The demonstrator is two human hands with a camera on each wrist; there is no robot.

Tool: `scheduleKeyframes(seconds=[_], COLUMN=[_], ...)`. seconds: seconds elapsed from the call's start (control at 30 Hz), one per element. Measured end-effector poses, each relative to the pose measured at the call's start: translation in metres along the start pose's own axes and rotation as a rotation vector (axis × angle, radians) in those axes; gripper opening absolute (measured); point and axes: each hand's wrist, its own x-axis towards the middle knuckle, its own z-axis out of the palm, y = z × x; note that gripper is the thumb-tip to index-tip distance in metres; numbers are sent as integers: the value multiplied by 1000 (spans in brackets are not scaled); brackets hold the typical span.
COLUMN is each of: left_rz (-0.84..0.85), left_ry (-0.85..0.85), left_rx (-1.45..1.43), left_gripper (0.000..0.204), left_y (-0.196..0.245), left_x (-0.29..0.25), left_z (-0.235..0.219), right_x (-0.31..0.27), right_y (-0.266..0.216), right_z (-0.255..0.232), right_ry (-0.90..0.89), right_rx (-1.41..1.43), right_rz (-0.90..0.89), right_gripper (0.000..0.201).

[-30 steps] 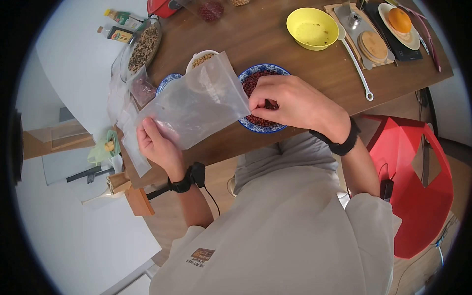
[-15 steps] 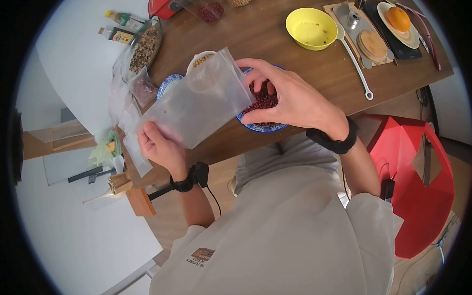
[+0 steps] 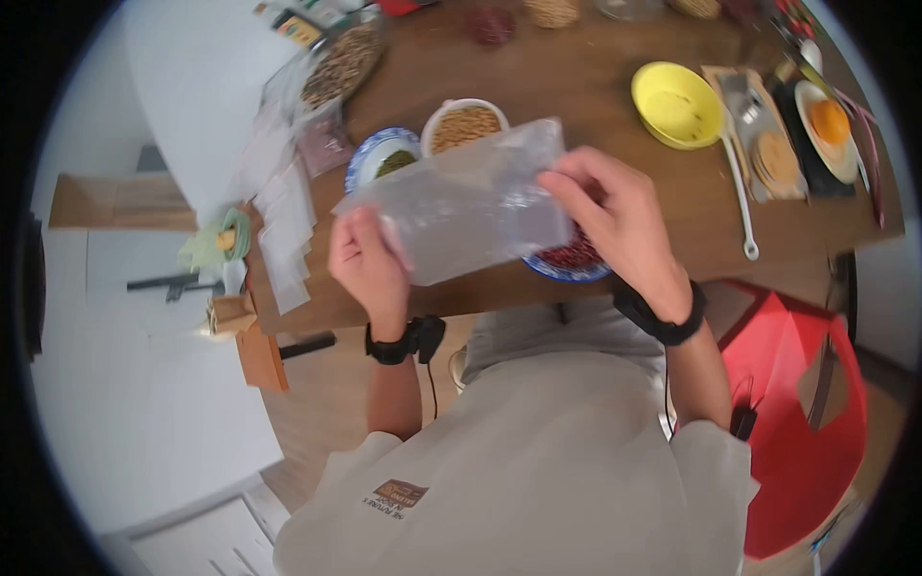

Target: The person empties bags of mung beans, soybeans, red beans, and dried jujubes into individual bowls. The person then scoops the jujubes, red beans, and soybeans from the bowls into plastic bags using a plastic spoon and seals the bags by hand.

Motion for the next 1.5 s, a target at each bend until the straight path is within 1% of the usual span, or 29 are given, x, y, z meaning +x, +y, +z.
scheduleKeyframes(seconds=[0.03, 0.1, 0.17, 0.23, 0.27, 0.33, 0.37, 0.47, 0.5, 0.53, 0.57, 0.6, 0.67, 0.7, 0.77, 0.8, 0.87, 0.9, 0.97, 1.0, 1.03, 1.1, 1.13, 1.17, 1.23, 1.27, 1.33, 1.43, 1.5], left_rz=[-72, -37, -96, -80, -68, -81, -80, -177, -71, -40, 3, -33, 25, 49, 120, 118, 13, 17, -258, -372, -375, -406, -182, -186, 86, 78, 167, 112, 87], left_ry=[-16, -16, -49, -68, -36, -88, -72, 42, 127, 235, 319, 412, 573, 564, 710, 715, 703, 705, 581, 520, 516, 455, 536, 538, 292, 298, 8, -82, -115], left_rx=[-28, 20, -16, -47, -42, -91, -91, -125, -49, -26, -95, -96, -169, -227, -165, -157, -71, -71, 40, 184, 187, 1058, 1345, 1345, 1427, 1428, 1325, 1314, 1285], left_gripper=[24, 24, 23, 22, 22, 22, 22, 20, 21, 21, 23, 24, 26, 25, 25, 25, 25, 25, 29, 51, 51, 78, 98, 98, 98, 98, 91, 86, 82], left_y=[-1, -3, -4, -10, -10, -11, -11, -8, -13, -19, -20, -20, -18, -23, -29, -38, -64, -74, -88, -92, -86, -66, -68, -66, -56, -57, -63, -113, -131], left_x=[2, 4, 5, 5, 6, 6, 6, 8, 13, 20, 27, 34, 54, 59, 68, 67, 65, 63, 54, 51, 48, 41, 37, 38, 46, 51, 66, 98, 116], left_z=[-3, -1, -4, -6, -10, -16, -20, -51, -68, -90, -110, -134, -173, -203, -238, -259, -301, -313, -330, -339, -336, -324, -318, -316, -312, -305, -289, -300, -309], right_x=[1, 0, 1, 1, 0, 1, 2, 5, 6, 6, 6, 5, 1, -1, -5, -7, -11, -13, -18, -20, -22, -27, -29, -31, -33, -32, -34, -41, -41], right_y=[-4, -3, 2, 5, 2, 1, 3, 3, 2, 6, 7, 7, 16, 27, 31, 33, 49, 54, 54, 50, 47, 48, 49, 52, 61, 61, 63, 66, 56], right_z=[2, 9, 10, 9, 10, 11, 10, 8, 4, -3, -9, -15, -29, -41, -55, -59, -75, -82, -87, -88, -90, -95, -98, -101, -106, -105, -104, -103, -99], right_ry=[20, 107, 144, 128, 135, 76, 45, 30, 23, 37, 33, 89, 174, 190, 223, 233, 250, 270, 295, 311, 329, 342, 349, 345, 342, 333, 323, 305, 324], right_rx=[-89, -131, -159, -179, -174, -205, -242, -208, -171, -160, -162, -165, -175, -192, -238, -254, -236, -225, -222, -220, -219, -220, -220, -222, -302, -305, -328, -313, -277], right_rz=[90, 66, 35, 16, 61, 37, 28, 22, 37, 56, 53, 73, 114, 112, 154, 134, 134, 132, 136, 152, 170, 185, 192, 192, 193, 192, 209, 216, 266], right_gripper=[12, 10, 9, 9, 11, 12, 13, 18, 20, 23, 23, 23, 25, 26, 27, 28, 28, 28, 27, 27, 28, 28, 28, 28, 32, 32, 31, 31, 27])
